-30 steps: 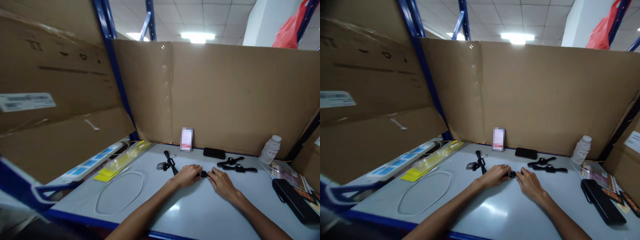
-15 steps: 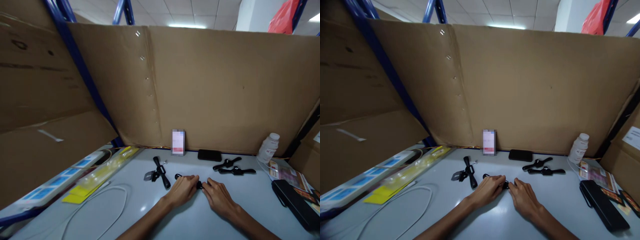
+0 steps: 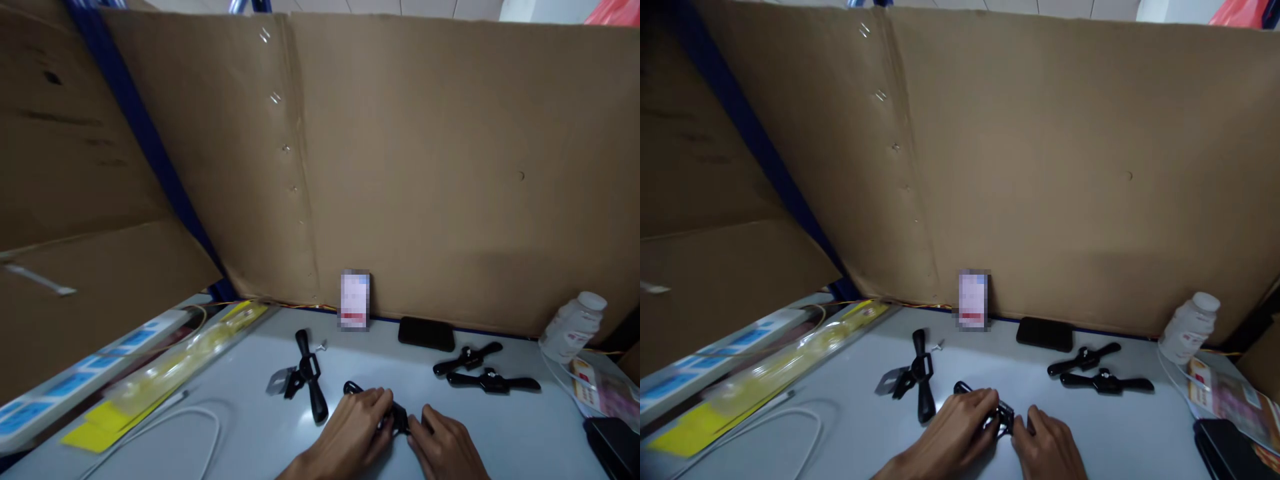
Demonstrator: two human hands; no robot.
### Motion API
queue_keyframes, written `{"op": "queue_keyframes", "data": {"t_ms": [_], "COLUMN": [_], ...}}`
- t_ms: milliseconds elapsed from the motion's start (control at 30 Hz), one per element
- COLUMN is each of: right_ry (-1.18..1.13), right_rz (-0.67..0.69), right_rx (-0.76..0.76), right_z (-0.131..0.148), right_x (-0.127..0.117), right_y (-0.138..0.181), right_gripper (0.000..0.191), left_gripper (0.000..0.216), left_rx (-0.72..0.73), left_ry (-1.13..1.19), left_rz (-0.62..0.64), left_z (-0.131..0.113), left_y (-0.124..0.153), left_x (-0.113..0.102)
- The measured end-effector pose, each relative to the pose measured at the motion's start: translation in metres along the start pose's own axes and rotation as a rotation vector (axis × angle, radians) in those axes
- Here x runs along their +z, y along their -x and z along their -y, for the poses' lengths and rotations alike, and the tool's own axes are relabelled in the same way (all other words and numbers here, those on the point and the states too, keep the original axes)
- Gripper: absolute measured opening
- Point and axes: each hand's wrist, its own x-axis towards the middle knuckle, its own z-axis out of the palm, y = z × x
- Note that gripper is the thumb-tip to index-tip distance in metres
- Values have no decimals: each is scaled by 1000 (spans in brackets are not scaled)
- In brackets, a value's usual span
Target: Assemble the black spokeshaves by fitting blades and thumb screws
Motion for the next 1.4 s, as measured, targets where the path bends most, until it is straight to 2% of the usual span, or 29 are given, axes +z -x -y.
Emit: {"op": "queue_keyframes", "data": {"t_ms": [67, 167, 300, 367, 433, 533, 600, 700, 800, 900, 1033, 1100, 1200, 1300, 1400], "right_ry": [35, 53, 22, -1, -38, -117, -174, -270, -297, -277, -281, -273, -257, -256, -257], "right_rz": [-49, -51, -70, -31, 57, 183, 218, 241, 264, 306, 308, 283, 251, 249, 269], "right_rx": [-12, -35, 59, 87, 79, 74, 100, 177, 224, 232, 230, 219, 205, 217, 233], "right_z": [-2, -2, 2, 4, 3, 2, 2, 2, 3, 1, -2, -2, -1, 1, 2], "right_x": [7, 14, 19, 16, 7, -15, -27, -37, -40, -42, -43, -41, -36, -34, -36], "right_y": [3, 5, 3, 1, -3, -9, -13, -18, -21, -23, -22, -21, -18, -17, -18], "right_gripper": [23, 24, 17, 15, 14, 17, 19, 18, 18, 20, 24, 25, 27, 27, 26], "left_gripper": [15, 18, 23, 16, 5, 17, 20, 6, 20, 11, 14, 6, 16, 13, 17], "left_rx": [53, 137, 125, 113, 102, 56, 3, -90, -36, 36, 63, 51, -25, -128, -118], "left_ry": [29, 83, 135, 103, 31, -54, -69, -84, -90, -51, -9, -69, -145, -150, -129], "left_rz": [2, 61, 154, 175, 185, 190, 192, 163, 169, 154, 123, 126, 140, 153, 177], "left_z": [1, 4, 7, 7, 6, 0, -4, -11, -15, -12, -6, -7, -13, -19, -20], "left_y": [0, 1, 2, 0, -2, -5, -7, -9, -10, -10, -7, -7, -11, -15, -15], "left_x": [0, -12, -32, -36, -34, -26, -20, -15, -18, -30, -42, -40, -28, -17, -15]}}
